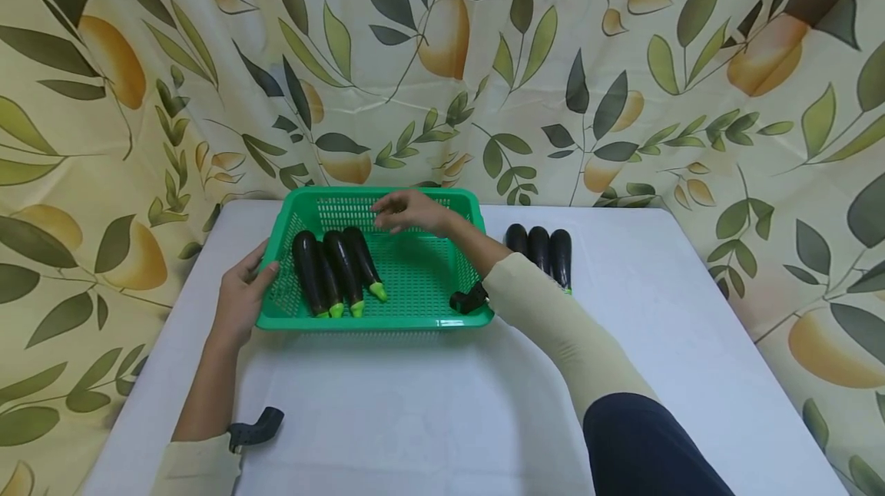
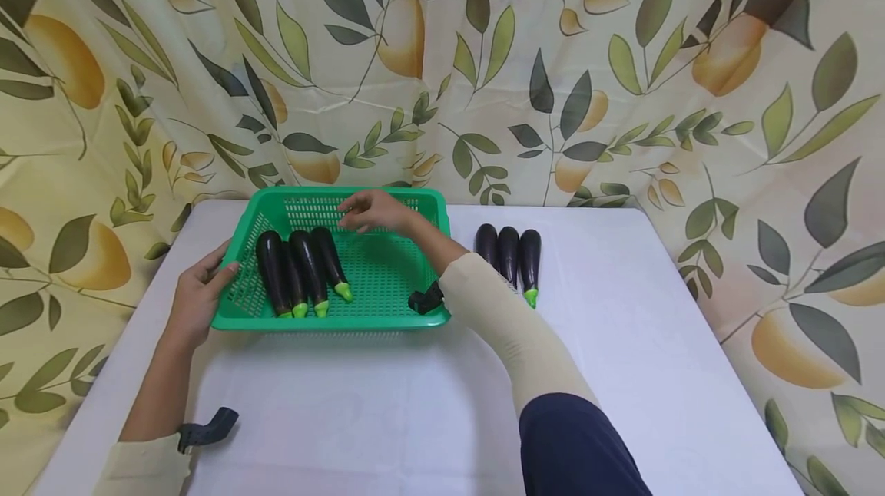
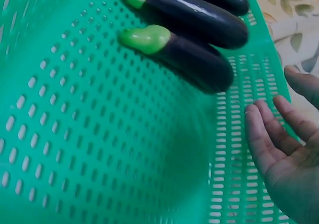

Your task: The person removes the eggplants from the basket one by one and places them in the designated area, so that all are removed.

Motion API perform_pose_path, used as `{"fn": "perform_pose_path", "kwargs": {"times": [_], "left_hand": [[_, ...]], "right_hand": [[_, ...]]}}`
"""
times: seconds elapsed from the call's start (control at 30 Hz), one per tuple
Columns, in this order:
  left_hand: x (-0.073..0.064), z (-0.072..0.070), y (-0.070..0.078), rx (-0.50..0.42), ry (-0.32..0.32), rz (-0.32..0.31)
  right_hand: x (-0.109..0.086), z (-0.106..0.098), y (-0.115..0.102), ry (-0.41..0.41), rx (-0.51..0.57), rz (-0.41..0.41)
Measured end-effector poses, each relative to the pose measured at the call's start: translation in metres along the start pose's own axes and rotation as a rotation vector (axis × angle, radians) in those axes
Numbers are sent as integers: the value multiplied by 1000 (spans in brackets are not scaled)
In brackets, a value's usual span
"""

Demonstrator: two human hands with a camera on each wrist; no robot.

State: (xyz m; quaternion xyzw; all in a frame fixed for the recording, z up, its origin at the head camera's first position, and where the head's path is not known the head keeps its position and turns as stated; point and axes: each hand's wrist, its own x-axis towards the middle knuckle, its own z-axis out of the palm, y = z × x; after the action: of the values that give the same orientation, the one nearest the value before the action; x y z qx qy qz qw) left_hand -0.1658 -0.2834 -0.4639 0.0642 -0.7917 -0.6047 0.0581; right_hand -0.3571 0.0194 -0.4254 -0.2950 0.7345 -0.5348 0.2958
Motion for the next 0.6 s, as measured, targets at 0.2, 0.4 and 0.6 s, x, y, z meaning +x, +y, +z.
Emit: {"fn": "perform_pose_path", "kwargs": {"times": [0.2,0.4,0.6], "left_hand": [[0,0,0,1,2,-14],[0,0,0,-6,6,-11],[-1,0,2,-8,5,-13]], "right_hand": [[6,12,-2,-2,-35,27],[13,21,-4,-20,-66,34],[21,36,-7,-27,-143,23]]}}
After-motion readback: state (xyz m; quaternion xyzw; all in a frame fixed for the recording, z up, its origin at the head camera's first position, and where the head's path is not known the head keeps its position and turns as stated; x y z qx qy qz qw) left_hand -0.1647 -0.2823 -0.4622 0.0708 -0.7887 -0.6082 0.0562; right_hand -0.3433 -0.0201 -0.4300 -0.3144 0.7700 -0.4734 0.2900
